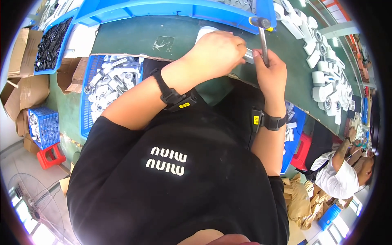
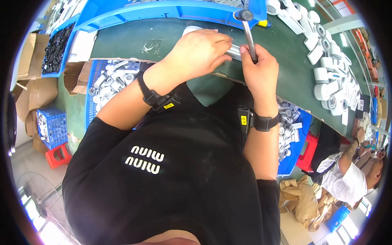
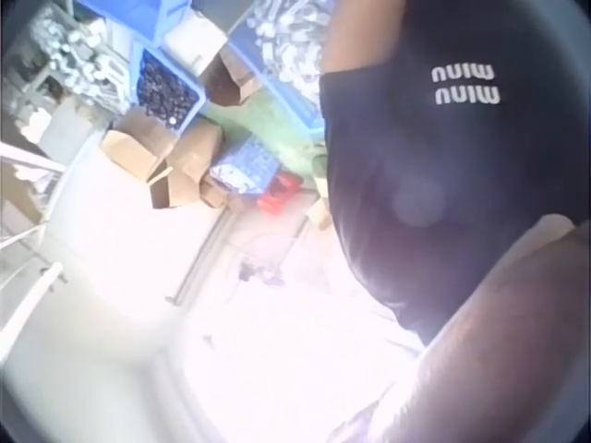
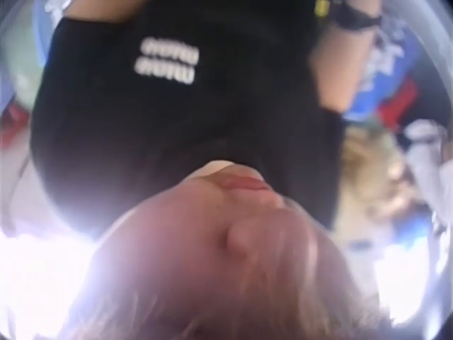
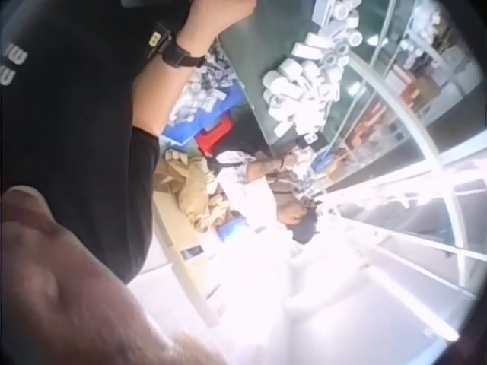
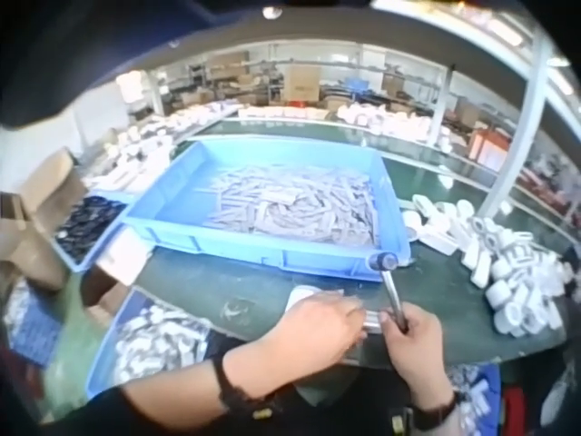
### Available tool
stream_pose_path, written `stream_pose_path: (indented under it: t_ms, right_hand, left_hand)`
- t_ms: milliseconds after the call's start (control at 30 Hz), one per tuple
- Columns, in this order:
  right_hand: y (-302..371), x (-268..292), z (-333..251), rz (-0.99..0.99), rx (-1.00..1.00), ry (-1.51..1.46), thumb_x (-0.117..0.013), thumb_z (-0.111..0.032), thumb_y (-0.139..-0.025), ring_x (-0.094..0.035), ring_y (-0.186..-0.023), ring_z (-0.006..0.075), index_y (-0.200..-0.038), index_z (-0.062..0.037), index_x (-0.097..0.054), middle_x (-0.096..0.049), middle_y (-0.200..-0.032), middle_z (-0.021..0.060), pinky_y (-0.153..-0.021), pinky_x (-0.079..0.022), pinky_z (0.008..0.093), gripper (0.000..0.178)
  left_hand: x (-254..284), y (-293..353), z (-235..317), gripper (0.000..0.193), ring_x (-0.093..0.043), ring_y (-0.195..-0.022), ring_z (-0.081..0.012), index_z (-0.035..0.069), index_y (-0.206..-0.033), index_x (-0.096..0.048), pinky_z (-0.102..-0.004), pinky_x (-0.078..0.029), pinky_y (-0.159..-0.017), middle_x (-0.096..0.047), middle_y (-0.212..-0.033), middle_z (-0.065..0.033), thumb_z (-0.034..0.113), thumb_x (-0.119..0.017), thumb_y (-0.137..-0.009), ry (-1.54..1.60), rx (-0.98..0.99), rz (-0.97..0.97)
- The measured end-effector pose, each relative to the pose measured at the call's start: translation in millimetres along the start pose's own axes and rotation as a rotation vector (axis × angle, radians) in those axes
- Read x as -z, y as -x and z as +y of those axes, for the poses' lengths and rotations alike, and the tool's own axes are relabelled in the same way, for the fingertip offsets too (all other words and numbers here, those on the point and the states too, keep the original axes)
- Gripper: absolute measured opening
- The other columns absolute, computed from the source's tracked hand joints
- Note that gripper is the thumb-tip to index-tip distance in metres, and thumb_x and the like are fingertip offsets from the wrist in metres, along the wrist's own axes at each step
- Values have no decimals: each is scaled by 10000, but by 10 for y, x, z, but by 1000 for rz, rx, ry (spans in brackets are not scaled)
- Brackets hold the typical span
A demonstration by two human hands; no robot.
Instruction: Assembling plastic components with metal inserts using a hammer on a production line.
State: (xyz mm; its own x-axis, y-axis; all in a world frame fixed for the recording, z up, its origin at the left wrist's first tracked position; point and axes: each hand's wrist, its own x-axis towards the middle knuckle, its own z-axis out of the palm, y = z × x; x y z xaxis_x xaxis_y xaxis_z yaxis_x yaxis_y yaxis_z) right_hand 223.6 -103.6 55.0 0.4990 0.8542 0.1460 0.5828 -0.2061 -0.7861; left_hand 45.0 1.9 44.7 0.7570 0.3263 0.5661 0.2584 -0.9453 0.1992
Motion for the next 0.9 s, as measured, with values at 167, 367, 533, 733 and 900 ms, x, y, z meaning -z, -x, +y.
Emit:
stream_pose_path:
  t_ms: [167, 367, 533, 733, 900]
  right_hand:
    - [46, 62, -42, -15, -22, 53, -743, -181, -1023, -476, -631, 65, -1189, -24, -795, -618, -702, -24, -595, -420, 276, 235]
    - [521, 389, 30, 84, 185, -381, -566, -28, -1094, -510, -642, 7, -1646, -39, -464, -737, -935, 26, -585, -428, 202, 561]
    - [751, 591, 146, 251, 407, -207, -494, 7, -1094, -490, -604, 29, -1642, -26, -467, -718, -886, 41, -569, -421, 213, 550]
    - [737, 583, 214, -54, 163, 81, -519, -6, -1085, -528, -649, 61, -1614, -49, -522, -637, -789, 8, -624, -435, 229, 531]
    - [876, 500, 65, 169, 157, -266, -531, -42, -1106, -499, -633, 53, -1632, -38, -489, -563, -732, -21, -600, -420, 224, 528]
  left_hand:
    - [-54, 24, 39, 154, -744, -948, -306, 25, -964, -755, -412, -610, -836, -765, -1015, -82, 133, -794, -861, 13, 8, 76]
    - [-85, 58, -40, 78, -741, -934, -276, 49, -897, -748, -397, -599, -821, -757, -1004, -58, 92, -790, -847, 7, -32, 111]
    - [-154, 57, -17, 82, -721, -877, -259, 50, -877, -734, -386, -582, -807, -737, -960, -41, 95, -793, -844, -11, -30, 133]
    - [-145, 64, -16, 94, -714, -867, -250, 48, -865, -727, -380, -576, -796, -735, -955, -39, 105, -797, -840, -14, -22, 132]
    - [-166, 59, -6, 85, -714, -861, -251, 50, -866, -732, -384, -574, -790, -736, -950, -36, 97, -794, -830, -5, -20, 139]
